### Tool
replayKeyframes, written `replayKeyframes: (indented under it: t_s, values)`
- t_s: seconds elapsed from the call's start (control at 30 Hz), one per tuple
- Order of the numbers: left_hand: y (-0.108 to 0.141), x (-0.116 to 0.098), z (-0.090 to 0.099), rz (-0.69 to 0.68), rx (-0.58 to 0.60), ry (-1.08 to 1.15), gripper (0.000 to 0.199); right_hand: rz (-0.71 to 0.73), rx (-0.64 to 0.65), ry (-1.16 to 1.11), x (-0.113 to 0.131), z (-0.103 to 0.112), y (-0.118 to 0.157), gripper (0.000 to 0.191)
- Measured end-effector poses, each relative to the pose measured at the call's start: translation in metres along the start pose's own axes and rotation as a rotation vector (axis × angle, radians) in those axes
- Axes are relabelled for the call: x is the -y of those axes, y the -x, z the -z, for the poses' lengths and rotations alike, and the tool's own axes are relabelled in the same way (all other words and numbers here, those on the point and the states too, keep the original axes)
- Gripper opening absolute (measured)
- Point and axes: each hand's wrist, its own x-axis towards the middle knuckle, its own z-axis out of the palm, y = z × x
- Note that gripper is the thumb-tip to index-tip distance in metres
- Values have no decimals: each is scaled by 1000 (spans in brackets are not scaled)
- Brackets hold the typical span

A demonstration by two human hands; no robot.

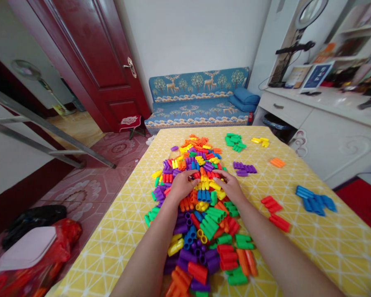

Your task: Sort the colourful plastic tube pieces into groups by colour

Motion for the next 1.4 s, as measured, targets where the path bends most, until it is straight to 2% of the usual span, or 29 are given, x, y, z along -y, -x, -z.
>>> replayKeyframes:
  t_s: [0.37, 0.83, 1.4]
  values:
    - [-2, 6, -4, -4, 8, 27, 43, 6, -1, 19, -1, -1, -1, 39]
    - [-1, -3, -2, 22, -24, -8, 40, 15, -9, 9, -2, -1, -1, 38]
    - [-2, 2, -6, 11, -45, 22, 37, 13, -60, 32, -2, -6, -3, 37]
